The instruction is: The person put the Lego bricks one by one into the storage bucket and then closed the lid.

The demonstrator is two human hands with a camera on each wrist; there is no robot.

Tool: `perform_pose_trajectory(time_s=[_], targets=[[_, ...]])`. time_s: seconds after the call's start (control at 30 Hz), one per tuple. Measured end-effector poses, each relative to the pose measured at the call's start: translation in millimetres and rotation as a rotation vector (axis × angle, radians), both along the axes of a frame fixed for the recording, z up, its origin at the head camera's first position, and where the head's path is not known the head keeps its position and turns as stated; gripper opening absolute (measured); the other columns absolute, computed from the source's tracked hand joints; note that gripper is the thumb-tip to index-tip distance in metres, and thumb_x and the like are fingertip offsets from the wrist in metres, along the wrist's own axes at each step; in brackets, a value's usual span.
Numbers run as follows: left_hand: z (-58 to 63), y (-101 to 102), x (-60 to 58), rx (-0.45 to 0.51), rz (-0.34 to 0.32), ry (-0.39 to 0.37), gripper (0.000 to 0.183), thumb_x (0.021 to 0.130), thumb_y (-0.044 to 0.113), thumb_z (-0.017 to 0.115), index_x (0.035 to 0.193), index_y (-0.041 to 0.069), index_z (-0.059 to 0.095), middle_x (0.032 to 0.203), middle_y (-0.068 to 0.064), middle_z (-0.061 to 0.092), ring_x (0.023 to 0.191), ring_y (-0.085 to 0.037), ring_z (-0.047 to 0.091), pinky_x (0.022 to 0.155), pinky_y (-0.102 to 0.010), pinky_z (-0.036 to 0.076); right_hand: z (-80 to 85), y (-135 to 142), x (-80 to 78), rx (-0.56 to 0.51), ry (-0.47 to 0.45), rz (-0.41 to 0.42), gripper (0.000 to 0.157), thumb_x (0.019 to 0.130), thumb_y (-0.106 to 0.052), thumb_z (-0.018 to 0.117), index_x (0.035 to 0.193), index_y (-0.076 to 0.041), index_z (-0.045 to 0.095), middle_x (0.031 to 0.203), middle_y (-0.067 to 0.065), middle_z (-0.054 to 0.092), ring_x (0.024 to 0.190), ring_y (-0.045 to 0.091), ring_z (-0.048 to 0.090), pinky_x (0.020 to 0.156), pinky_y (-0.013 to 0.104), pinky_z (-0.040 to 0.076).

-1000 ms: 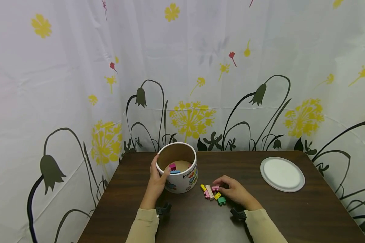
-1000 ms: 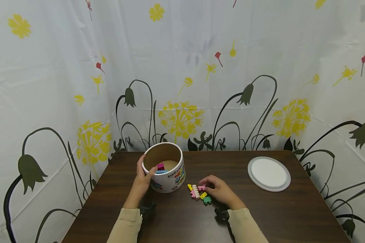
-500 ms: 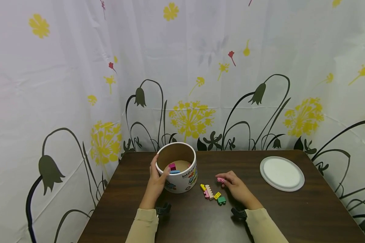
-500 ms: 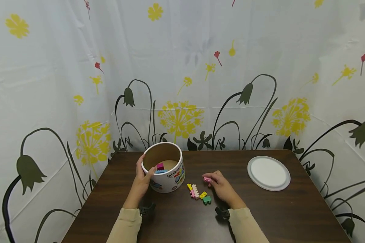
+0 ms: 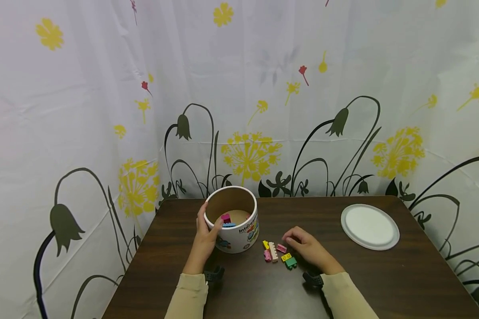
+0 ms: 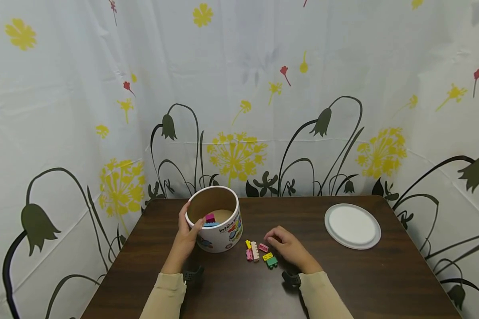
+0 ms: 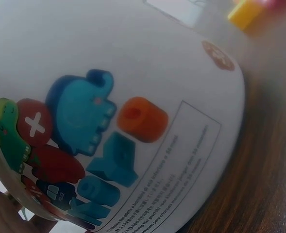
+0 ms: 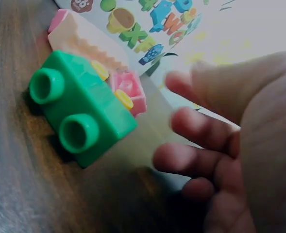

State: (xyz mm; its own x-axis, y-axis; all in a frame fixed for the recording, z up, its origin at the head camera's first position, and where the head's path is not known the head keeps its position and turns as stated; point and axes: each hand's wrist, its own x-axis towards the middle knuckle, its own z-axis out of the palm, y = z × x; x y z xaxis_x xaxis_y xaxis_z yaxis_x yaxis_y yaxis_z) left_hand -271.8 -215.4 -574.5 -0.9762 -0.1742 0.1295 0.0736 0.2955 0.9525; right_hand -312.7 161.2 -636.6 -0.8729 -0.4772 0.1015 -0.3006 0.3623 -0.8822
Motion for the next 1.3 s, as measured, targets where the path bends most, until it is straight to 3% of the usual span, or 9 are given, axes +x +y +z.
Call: perform_pose_trajectory(time_s=[0.17, 0.3, 0.53, 0.77, 1.0, 1.13, 1.3], targets=[[0.2, -0.3, -0.9, 0.006, -0.005, 0.005, 0.085, 0.104, 0.051, 0.068, 0.171, 0.042, 0.016, 0.175, -0.015, 0.018, 0.155, -0.050, 0.034, 0.125, -0.072, 0.031, 3.2, 0.3, 0.4, 0.042, 0.015, 0.105, 0.020, 0.106, -0.040, 0.071, 0.125, -0.034, 0.075, 0.116, -0.002, 0.064, 0.104, 0.016, 0.059, 0.088, 0.027, 0.051], [-0.4, -0.3, -0.5, 0.008, -0.011, 0.005, 0.085, 0.104, 0.050, 0.068, 0.171, 0.042, 0.016, 0.175, -0.015, 0.018, 0.156, -0.050, 0.033, 0.125, -0.072, 0.032, 3.2, -4.2, 2.2, 0.085, 0.056, 0.121, 0.023, 0.103, -0.035, 0.077, 0.126, -0.031, 0.076, 0.105, 0.000, 0.060, 0.093, 0.014, 0.055, 0.079, 0.026, 0.049], [0.9, 0.7, 0.6, 0.013, -0.013, 0.001, 0.085, 0.104, 0.048, 0.068, 0.171, 0.042, 0.016, 0.175, -0.016, 0.018, 0.156, -0.051, 0.033, 0.125, -0.073, 0.031, 0.7, -11.3, 3.8, 0.114, 0.151, 0.080, 0.016, 0.103, -0.024, 0.077, 0.119, -0.023, 0.080, 0.096, -0.003, 0.059, 0.084, 0.007, 0.054, 0.074, 0.025, 0.049], [1.1, 0.2, 1.1, -0.001, -0.005, -0.009, 0.084, 0.104, 0.048, 0.067, 0.171, 0.043, 0.016, 0.175, -0.016, 0.017, 0.156, -0.052, 0.033, 0.124, -0.075, 0.031, 6.2, -13.7, 7.9, 0.114, 0.119, 0.026, 0.006, 0.104, -0.024, 0.075, 0.107, -0.028, 0.079, 0.099, -0.004, 0.060, 0.088, 0.010, 0.056, 0.079, 0.026, 0.049], [3.5, -1.8, -0.2, -0.005, -0.001, 0.000, 0.084, 0.104, 0.049, 0.067, 0.171, 0.042, 0.017, 0.173, -0.017, 0.020, 0.154, -0.053, 0.034, 0.123, -0.075, 0.032, 2.9, -14.2, 2.7, 0.123, 0.143, -0.018, 0.016, 0.108, -0.019, 0.069, 0.117, -0.025, 0.081, 0.104, -0.006, 0.064, 0.091, 0.007, 0.056, 0.082, 0.025, 0.048], [3.0, -1.4, 0.8, -0.011, 0.002, -0.005, 0.085, 0.103, 0.049, 0.068, 0.171, 0.042, 0.017, 0.173, -0.017, 0.020, 0.154, -0.053, 0.034, 0.123, -0.077, 0.030, 2.6, -12.4, 0.4, 0.112, 0.148, -0.081, 0.020, 0.109, -0.015, 0.064, 0.114, -0.024, 0.082, 0.104, -0.003, 0.062, 0.094, 0.008, 0.056, 0.086, 0.027, 0.049], [0.8, -0.5, 1.5, -0.016, 0.008, -0.004, 0.084, 0.104, 0.046, 0.067, 0.171, 0.040, 0.017, 0.173, -0.017, 0.021, 0.155, -0.053, 0.034, 0.123, -0.078, 0.029, 18.5, -12.5, -1.3, 0.062, 0.079, -0.176, 0.016, 0.111, -0.017, 0.061, 0.117, -0.023, 0.075, 0.117, 0.000, 0.065, 0.105, 0.013, 0.060, 0.096, 0.029, 0.052]])
